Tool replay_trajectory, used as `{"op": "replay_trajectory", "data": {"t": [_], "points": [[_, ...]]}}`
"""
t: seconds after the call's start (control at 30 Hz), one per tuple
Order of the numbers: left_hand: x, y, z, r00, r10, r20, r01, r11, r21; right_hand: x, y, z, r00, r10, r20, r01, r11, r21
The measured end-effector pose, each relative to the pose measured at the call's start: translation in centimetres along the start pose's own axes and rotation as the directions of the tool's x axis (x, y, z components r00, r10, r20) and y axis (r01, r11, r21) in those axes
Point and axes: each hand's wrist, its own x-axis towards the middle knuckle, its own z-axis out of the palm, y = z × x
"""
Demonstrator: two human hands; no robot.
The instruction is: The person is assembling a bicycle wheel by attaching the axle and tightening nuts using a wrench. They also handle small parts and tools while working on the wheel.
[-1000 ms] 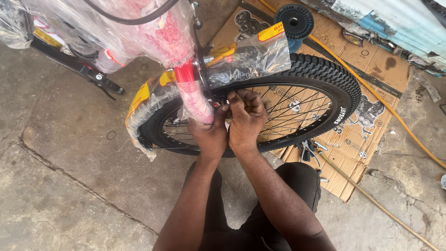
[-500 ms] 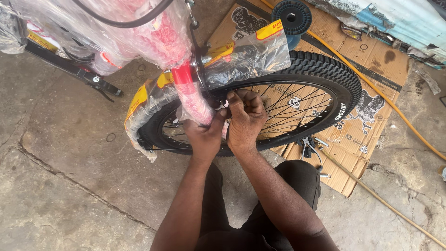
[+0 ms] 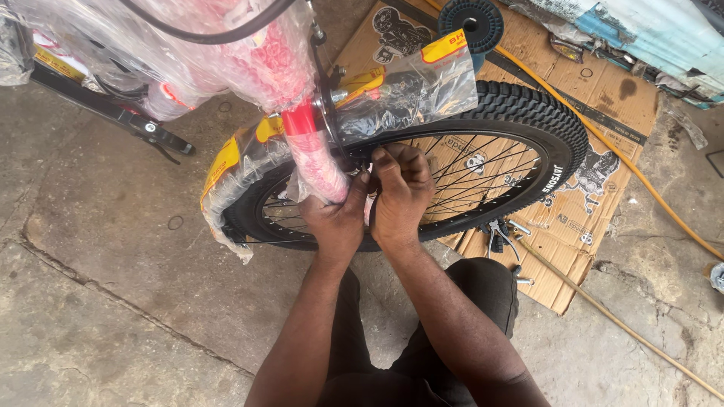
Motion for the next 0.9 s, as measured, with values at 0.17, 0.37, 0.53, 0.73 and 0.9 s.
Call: {"op": "replay_trajectory", "data": {"t": [0.17,0.37,0.53,0.73,0.9], "points": [[0.1,0.1,-0.1,1.0,-0.017,0.016,0.018,1.0,-0.021,0.2,-1.0,-0.2,0.991,0.117,0.07,-0.121,0.99,0.071],[-0.6,0.6,-0.8,0.997,-0.044,0.056,0.035,0.988,0.148,-0.5,-0.6,0.1,1.0,0.01,0.008,-0.01,0.999,0.038],[-3.1,0.8,-3.1,0.997,0.044,0.063,-0.045,0.999,0.016,-1.1,0.6,0.9,0.987,0.024,-0.161,-0.012,0.997,0.076],[-6.2,0.1,-5.5,0.994,-0.098,0.046,0.095,0.992,0.078,-2.3,-0.4,-0.4,0.97,0.119,-0.213,-0.106,0.992,0.071],[-6.1,-0.3,-5.5,0.966,-0.245,0.077,0.25,0.967,-0.058,-6.2,-1.3,-2.1,0.93,0.364,-0.048,-0.359,0.929,0.094]]}}
